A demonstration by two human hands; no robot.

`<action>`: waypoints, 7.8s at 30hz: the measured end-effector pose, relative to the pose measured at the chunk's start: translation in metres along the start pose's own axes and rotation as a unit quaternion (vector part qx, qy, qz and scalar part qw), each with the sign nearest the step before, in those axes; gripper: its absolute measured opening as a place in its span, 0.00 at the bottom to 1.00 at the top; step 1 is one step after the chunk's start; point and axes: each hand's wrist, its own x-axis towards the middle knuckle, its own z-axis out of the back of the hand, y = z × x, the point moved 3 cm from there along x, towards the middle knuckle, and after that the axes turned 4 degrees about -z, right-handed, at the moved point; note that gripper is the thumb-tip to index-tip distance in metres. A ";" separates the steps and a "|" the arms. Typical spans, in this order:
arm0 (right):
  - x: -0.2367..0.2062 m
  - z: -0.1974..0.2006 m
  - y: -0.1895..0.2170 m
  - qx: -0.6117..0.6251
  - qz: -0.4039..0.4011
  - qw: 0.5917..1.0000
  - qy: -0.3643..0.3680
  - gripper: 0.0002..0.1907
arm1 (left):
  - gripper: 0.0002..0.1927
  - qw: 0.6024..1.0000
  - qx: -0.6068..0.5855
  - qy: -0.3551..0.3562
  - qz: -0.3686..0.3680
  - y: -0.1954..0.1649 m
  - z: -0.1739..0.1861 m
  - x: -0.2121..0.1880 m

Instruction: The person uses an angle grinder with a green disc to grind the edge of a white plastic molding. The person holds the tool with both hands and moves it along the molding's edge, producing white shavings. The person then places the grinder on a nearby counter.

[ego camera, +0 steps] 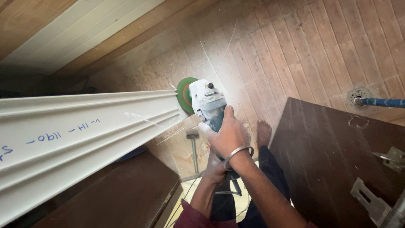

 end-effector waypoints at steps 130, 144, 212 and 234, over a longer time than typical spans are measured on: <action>0.030 -0.005 -0.044 0.316 0.034 0.913 0.257 0.33 | 0.15 0.978 0.137 -0.149 0.054 -0.040 -0.069 -0.013; 0.038 -0.006 -0.037 0.330 0.014 0.904 0.273 0.30 | 0.17 0.985 0.088 -0.146 0.018 -0.042 -0.070 -0.003; 0.045 -0.019 -0.043 0.331 0.034 0.901 0.278 0.29 | 0.16 0.971 0.174 -0.153 0.063 -0.045 -0.058 0.002; 0.141 -0.091 -0.192 0.396 -0.037 0.902 0.167 0.26 | 0.20 0.964 0.206 -0.088 0.143 0.133 -0.004 0.058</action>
